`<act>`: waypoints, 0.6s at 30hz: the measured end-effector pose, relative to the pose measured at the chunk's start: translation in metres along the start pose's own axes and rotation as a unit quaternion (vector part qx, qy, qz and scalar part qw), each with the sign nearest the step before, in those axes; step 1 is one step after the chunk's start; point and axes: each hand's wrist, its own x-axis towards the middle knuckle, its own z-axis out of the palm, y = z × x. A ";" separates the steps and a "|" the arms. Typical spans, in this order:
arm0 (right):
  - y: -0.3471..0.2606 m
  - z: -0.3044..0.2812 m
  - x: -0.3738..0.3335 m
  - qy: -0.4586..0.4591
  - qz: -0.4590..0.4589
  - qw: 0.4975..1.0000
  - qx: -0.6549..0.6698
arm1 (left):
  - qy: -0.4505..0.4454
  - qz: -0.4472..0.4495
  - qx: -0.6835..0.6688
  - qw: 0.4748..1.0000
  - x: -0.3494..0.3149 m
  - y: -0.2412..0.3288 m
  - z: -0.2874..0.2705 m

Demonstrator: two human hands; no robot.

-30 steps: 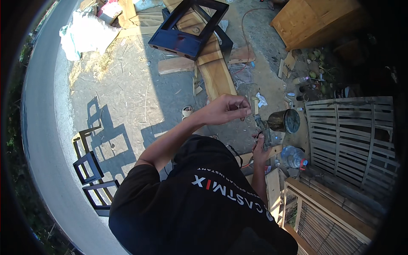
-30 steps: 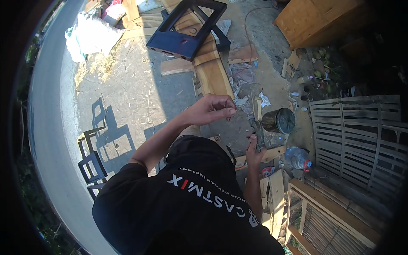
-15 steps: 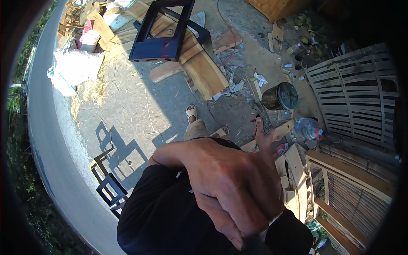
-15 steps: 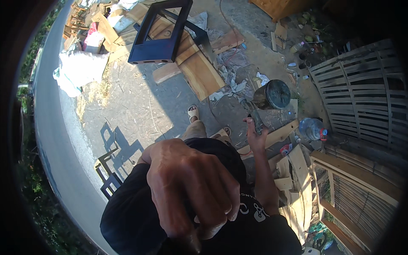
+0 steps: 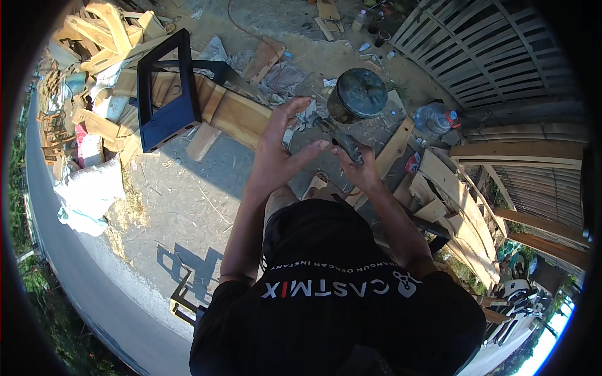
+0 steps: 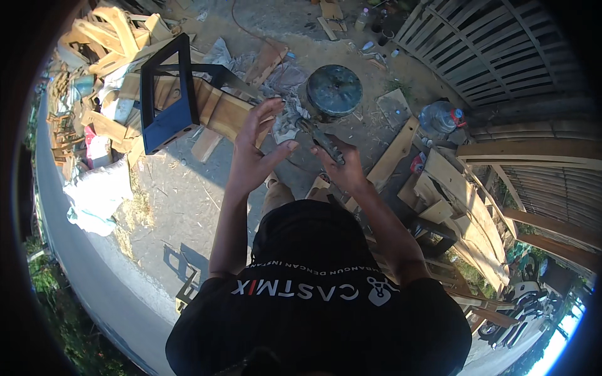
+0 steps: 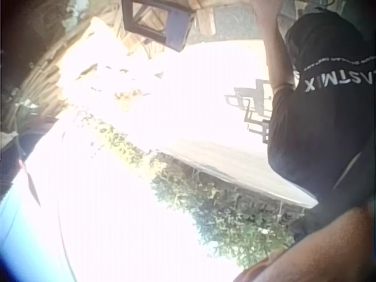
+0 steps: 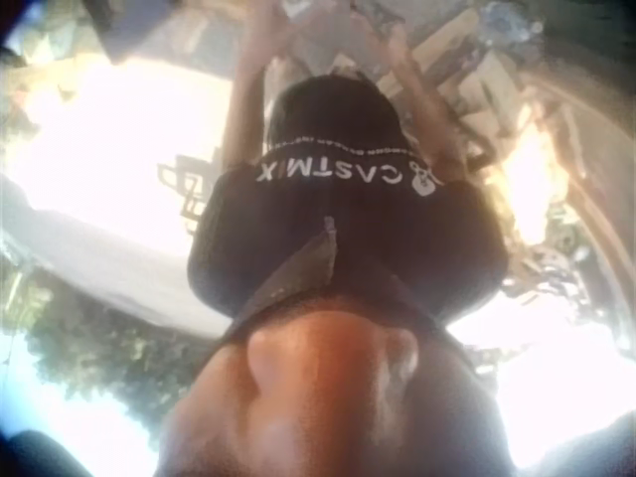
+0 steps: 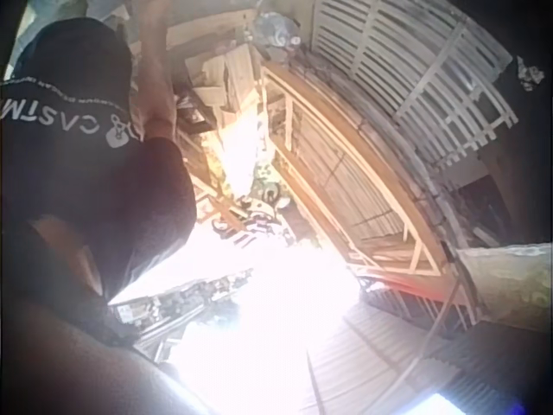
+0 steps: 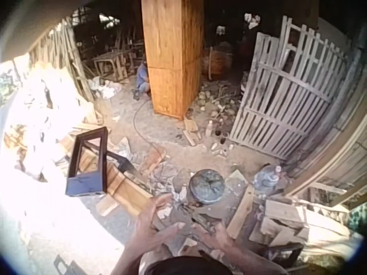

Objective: The person sprays a dark finish onto window frames using a spray gun. The person moves around the frames to coat different sides and edges in an outdoor workshop.

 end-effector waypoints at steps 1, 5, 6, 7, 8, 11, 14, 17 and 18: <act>-0.004 0.000 -0.003 -0.031 0.049 0.998 0.009 | 0.024 0.021 0.048 0.998 0.006 -0.002 0.009; 0.016 0.025 -0.014 -0.021 -0.132 0.990 -0.042 | 0.031 0.026 0.114 0.993 0.014 -0.021 0.030; 0.016 0.030 -0.017 -0.031 -0.137 0.989 -0.040 | 0.029 -0.016 0.069 0.997 0.011 -0.031 0.031; 0.014 0.034 -0.023 -0.059 -0.090 0.994 -0.033 | 0.031 -0.057 0.023 0.998 0.005 -0.041 0.032; 0.012 0.037 -0.027 -0.086 -0.045 0.995 -0.027 | 0.046 -0.059 0.026 0.997 -0.001 -0.045 0.030; -0.002 0.040 -0.035 -0.146 0.006 0.989 0.013 | 0.084 -0.096 0.021 0.992 -0.025 -0.044 0.020; 0.000 0.052 -0.042 -0.194 0.002 0.981 0.027 | 0.112 -0.077 0.022 0.991 -0.047 -0.043 0.013; -0.003 0.066 -0.049 -0.209 -0.024 0.977 0.032 | 0.119 -0.068 0.035 0.990 -0.067 -0.044 0.002; -0.006 0.071 -0.051 -0.213 -0.034 0.976 0.026 | 0.120 -0.069 0.048 0.989 -0.073 -0.043 -0.004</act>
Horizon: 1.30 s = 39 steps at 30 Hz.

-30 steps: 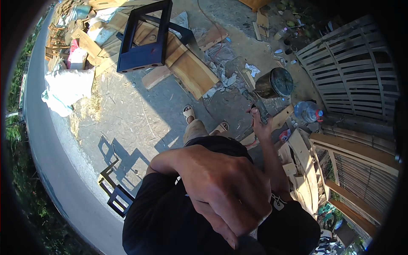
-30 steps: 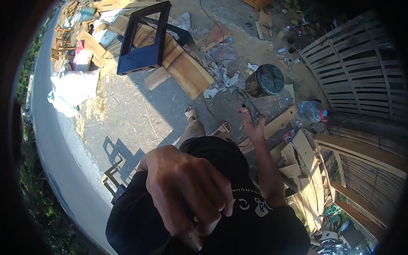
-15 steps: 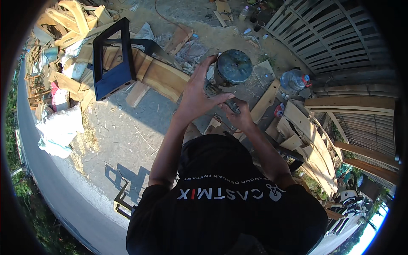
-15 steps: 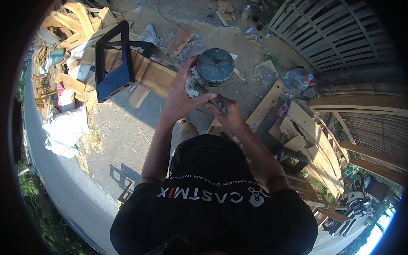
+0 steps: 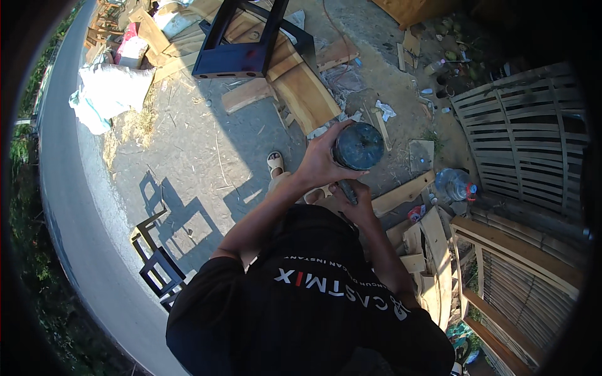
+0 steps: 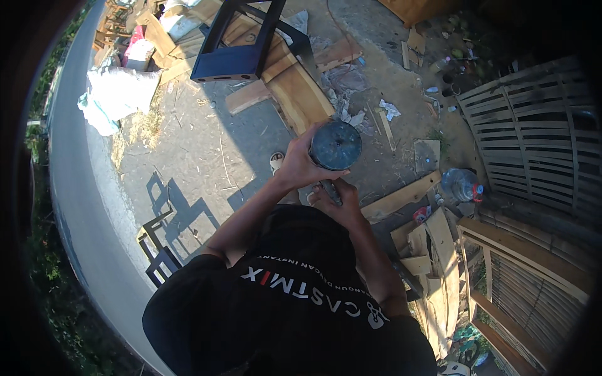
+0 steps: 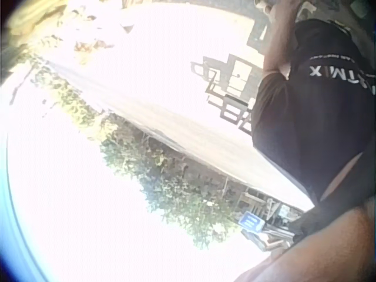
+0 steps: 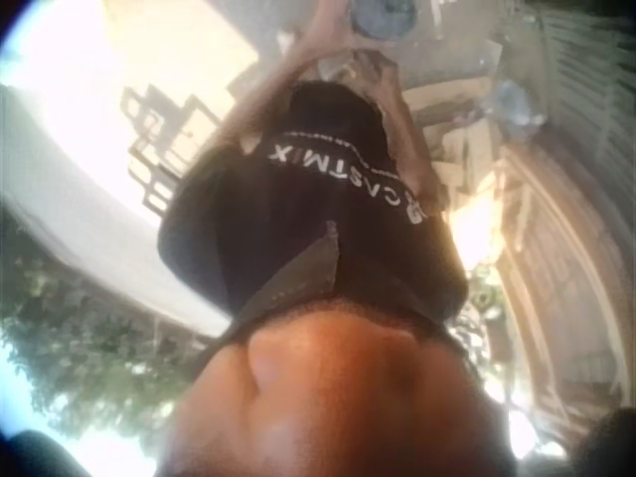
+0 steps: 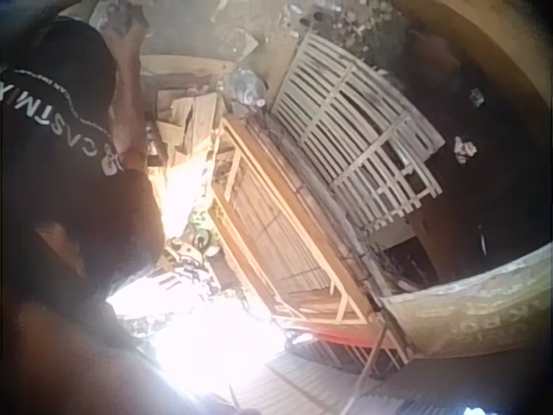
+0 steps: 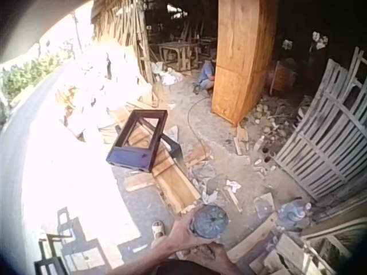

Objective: The person sprays a dark finish onto window frames using a spray gun. The person moves around the frames to coat different sides and edges in an outdoor workshop.

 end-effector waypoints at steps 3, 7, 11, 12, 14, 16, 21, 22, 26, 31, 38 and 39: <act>-0.003 0.024 0.000 0.006 0.029 0.999 0.027 | -0.018 -0.008 -0.024 1.000 -0.011 -0.007 -0.019; -0.015 0.058 0.005 0.008 0.061 0.998 0.031 | -0.018 0.009 -0.037 0.999 -0.023 -0.019 -0.053; -0.014 0.102 0.012 0.069 0.088 0.993 0.025 | -0.038 0.029 -0.019 0.999 -0.051 -0.050 -0.119; -0.011 0.115 0.016 0.099 0.082 0.992 0.007 | -0.025 0.033 0.007 0.999 -0.061 -0.062 -0.141; -0.007 0.142 0.025 0.104 0.088 0.990 -0.040 | -0.020 -0.040 -0.008 0.999 -0.091 -0.104 -0.186; 0.002 0.174 0.033 0.133 0.108 0.981 -0.088 | -0.025 -0.155 -0.014 0.988 -0.113 -0.161 -0.223; 0.017 0.320 0.055 0.090 0.084 0.992 -0.022 | -0.061 -0.267 0.046 0.961 -0.224 -0.299 -0.348; 0.009 0.346 0.055 0.097 0.097 0.990 -0.023 | -0.083 -0.297 0.071 0.948 -0.247 -0.319 -0.369; -0.050 0.433 0.087 0.114 0.076 0.991 0.004 | -0.198 -0.363 0.160 0.896 -0.335 -0.365 -0.428; -0.091 0.467 0.116 0.224 0.101 0.969 0.002 | -0.460 -0.423 0.134 0.769 -0.422 -0.404 -0.441; -0.077 0.436 0.155 0.415 0.192 0.888 -0.050 | -0.398 -0.429 0.284 0.760 -0.480 -0.459 -0.432; -0.073 0.426 0.158 0.431 0.199 0.879 -0.049 | -0.382 -0.430 0.331 0.748 -0.453 -0.440 -0.438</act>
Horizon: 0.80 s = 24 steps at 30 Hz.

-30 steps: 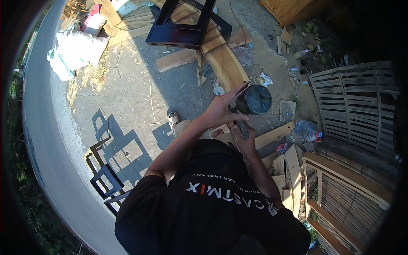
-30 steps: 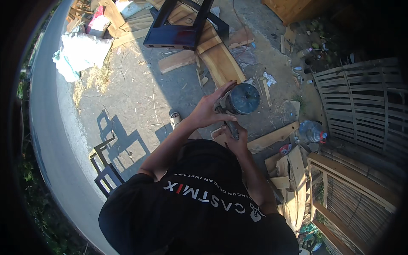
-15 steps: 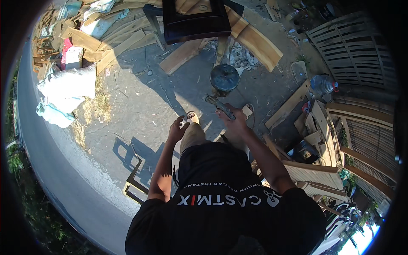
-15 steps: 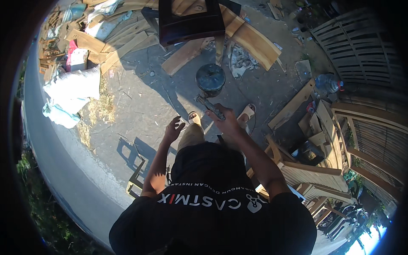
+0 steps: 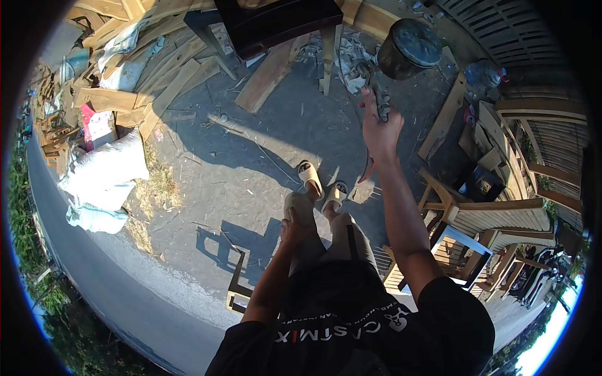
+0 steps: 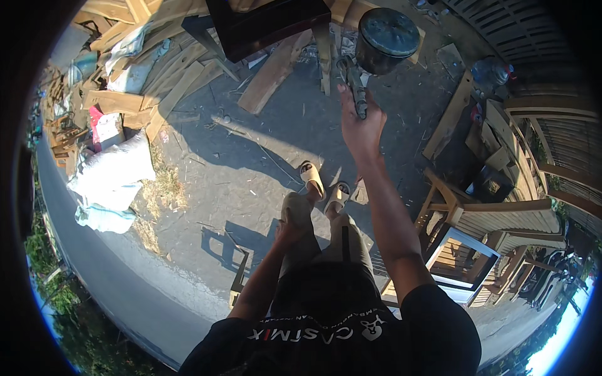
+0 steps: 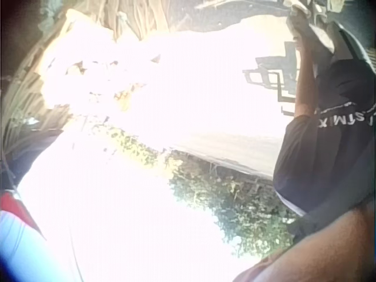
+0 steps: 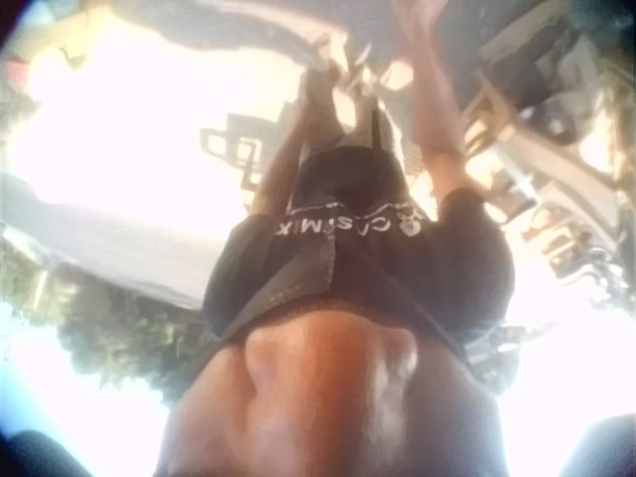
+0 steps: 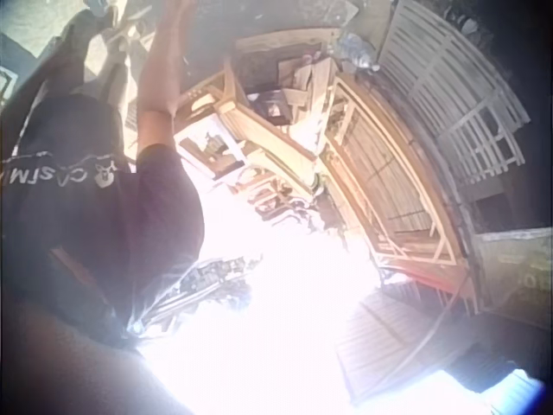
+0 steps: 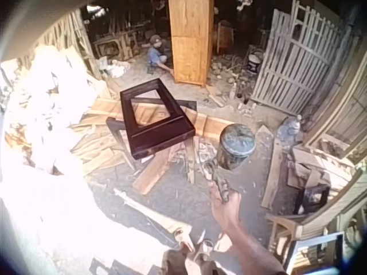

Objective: The person sprays a dark finish onto window frames using a spray gun. The person moves around the frames to coat different sides and edges in an outdoor workshop.

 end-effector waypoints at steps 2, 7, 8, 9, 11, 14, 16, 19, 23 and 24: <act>-0.004 0.001 0.009 0.073 -0.029 0.997 0.014 | 0.029 -0.024 0.014 0.999 -0.015 0.009 -0.045; -0.034 0.034 0.010 0.037 0.014 0.999 0.036 | -0.028 -0.004 0.019 0.999 0.008 -0.091 -0.064; -0.036 0.043 0.007 0.018 -0.002 0.999 0.041 | -0.044 0.010 0.025 0.999 0.015 -0.113 -0.064; -0.038 0.048 0.003 0.035 0.001 0.999 0.036 | -0.047 0.002 0.064 0.997 0.019 -0.122 -0.071; -0.046 0.062 -0.007 0.028 0.008 0.999 0.021 | -0.040 -0.006 0.103 0.994 0.032 -0.142 -0.095; -0.048 0.090 -0.006 0.046 0.038 0.998 0.022 | -0.041 -0.002 0.111 0.993 0.056 -0.179 -0.155; -0.044 0.100 0.003 0.116 0.046 0.992 0.002 | -0.079 0.021 0.099 0.992 0.067 -0.206 -0.204; -0.048 0.111 0.002 0.207 0.057 0.977 -0.001 | -0.144 0.048 0.058 0.987 0.077 -0.258 -0.264; -0.061 0.126 -0.037 0.248 0.074 0.965 0.039 | -0.182 0.029 0.081 0.980 0.084 -0.321 -0.291; -0.068 0.135 -0.052 0.245 0.096 0.962 0.065 | -0.202 0.022 0.081 0.976 0.085 -0.334 -0.294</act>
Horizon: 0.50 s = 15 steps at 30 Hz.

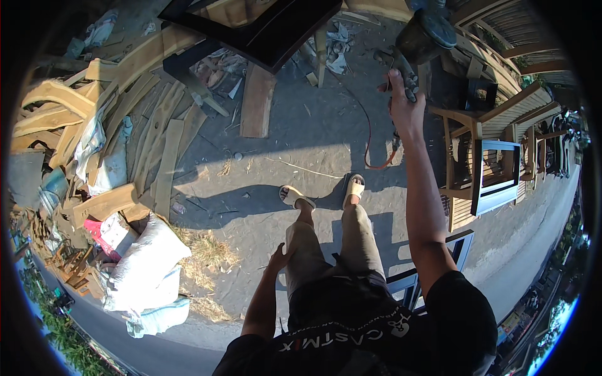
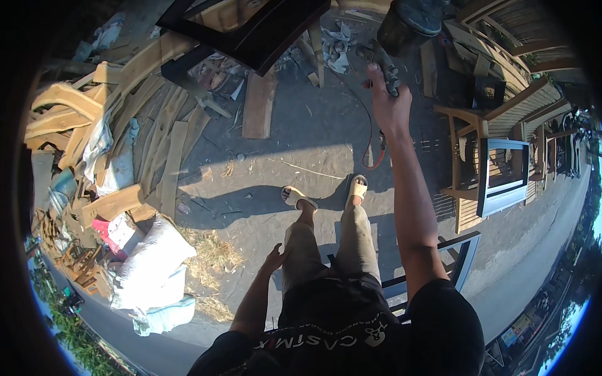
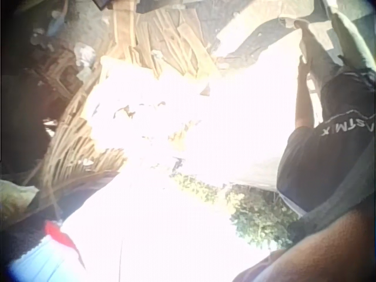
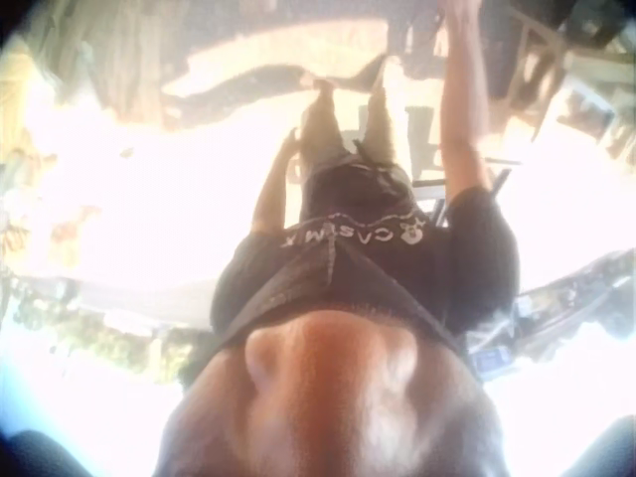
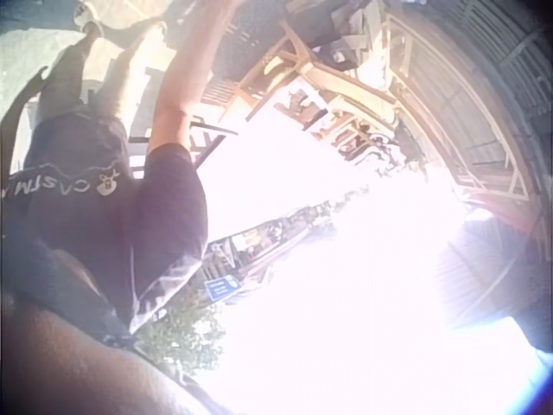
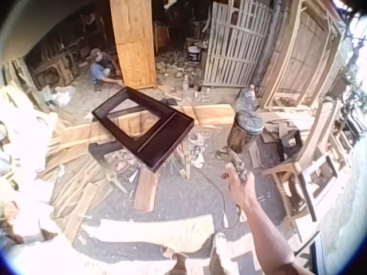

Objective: The person sprays a dark finish onto window frames using a spray gun. The person moves around the frames to coat different sides and edges in an outdoor workshop.

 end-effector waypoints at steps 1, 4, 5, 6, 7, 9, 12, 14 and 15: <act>-0.003 -0.001 -0.019 -0.019 0.042 0.999 -0.010 | 0.001 -0.003 -0.006 1.000 0.004 -0.008 0.002; -0.007 0.011 -0.080 -0.052 0.074 0.996 -0.009 | -0.048 0.031 -0.058 0.997 0.013 -0.013 0.009; -0.004 0.018 -0.095 -0.054 0.066 0.996 -0.001 | -0.055 0.032 -0.013 0.998 0.013 -0.003 0.011; 0.003 0.025 -0.106 -0.059 0.065 0.996 -0.001 | -0.063 0.032 0.033 0.997 0.014 0.006 0.013; 0.010 0.034 -0.116 -0.063 0.049 0.996 -0.034 | -0.062 0.030 0.029 0.997 0.016 0.013 0.014; 0.009 0.054 -0.136 -0.067 0.036 0.993 -0.095 | 0.033 -0.016 0.123 0.992 0.021 0.015 0.016; 0.014 0.077 -0.151 -0.067 0.028 0.994 -0.080 | 0.186 -0.061 0.064 0.979 0.016 0.021 -0.031; 0.005 0.095 -0.159 -0.044 0.033 0.996 -0.074 | 0.170 -0.048 0.056 0.983 0.019 -0.004 -0.058; -0.001 0.102 -0.162 -0.028 0.012 0.996 -0.086 | 0.154 -0.036 0.044 0.986 0.025 -0.025 -0.067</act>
